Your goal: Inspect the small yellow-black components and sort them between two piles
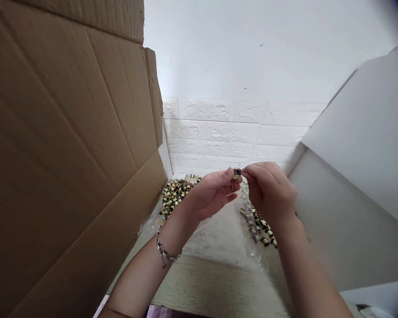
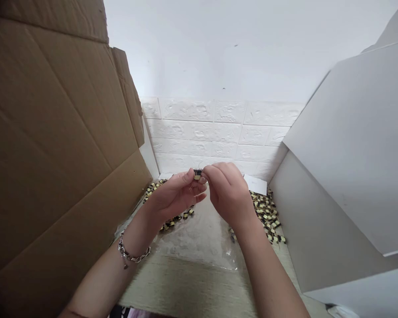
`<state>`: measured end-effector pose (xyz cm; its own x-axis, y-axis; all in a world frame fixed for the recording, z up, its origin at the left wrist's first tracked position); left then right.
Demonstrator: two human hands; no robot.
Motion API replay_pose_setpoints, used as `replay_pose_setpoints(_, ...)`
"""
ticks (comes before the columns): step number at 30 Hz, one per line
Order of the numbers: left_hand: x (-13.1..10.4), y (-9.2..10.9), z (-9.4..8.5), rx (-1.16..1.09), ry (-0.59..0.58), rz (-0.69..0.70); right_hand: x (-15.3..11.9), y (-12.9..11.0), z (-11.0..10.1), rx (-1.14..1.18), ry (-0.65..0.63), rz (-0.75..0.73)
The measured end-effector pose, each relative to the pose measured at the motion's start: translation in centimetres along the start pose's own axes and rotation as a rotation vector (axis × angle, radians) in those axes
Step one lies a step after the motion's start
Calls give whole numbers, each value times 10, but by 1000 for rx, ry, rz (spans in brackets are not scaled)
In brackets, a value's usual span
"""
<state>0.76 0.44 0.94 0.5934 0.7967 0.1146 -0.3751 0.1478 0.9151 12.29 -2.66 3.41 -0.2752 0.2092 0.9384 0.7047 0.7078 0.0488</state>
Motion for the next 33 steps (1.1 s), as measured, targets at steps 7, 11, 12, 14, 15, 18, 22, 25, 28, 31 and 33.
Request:
replay_pose_setpoints(7,9,13,-25,121,238,202,4,4,-3,71,25,127)
replay_pose_setpoints(11,14,16,-34,444,385,418,2,8,2,243,-5,390)
replay_pose_setpoints(12,14,16,-33,540,407,465,1,10,6,290,-37,459)
replay_pose_setpoints(14,13,16,-28,730,443,555,-3,13,14,367,-106,577)
replay_pose_setpoints(15,11,16,-25,815,458,597,-5,14,18,398,-133,621)
replay_pose_setpoints(18,6,16,-16,1011,478,710,-8,18,23,464,-132,691)
replay_pose_setpoints(22,5,16,-11,1124,480,764,-8,21,23,498,-77,702)
replay_pose_setpoints(25,6,14,-11,1132,474,777,-7,22,22,456,-68,679)
replay_pose_setpoints(28,7,13,-11,1133,483,780,-7,23,23,422,-58,634)
replay_pose_setpoints(31,7,13,-10,1105,478,767,-6,23,23,427,-35,594)
replay_pose_setpoints(33,7,12,-11,1019,437,728,-6,23,22,450,-26,588)
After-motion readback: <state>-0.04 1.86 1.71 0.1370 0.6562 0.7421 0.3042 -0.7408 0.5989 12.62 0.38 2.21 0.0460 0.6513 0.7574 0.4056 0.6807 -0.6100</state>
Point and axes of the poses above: each hand's wrist, its own x-axis towards the middle knuckle, its own z-axis out of the palm, y = z × x, the point moved 3 cm from there along x, towards the middle knuckle, and after that the axes turned 4 degrees about x, right-handed, at the moved point
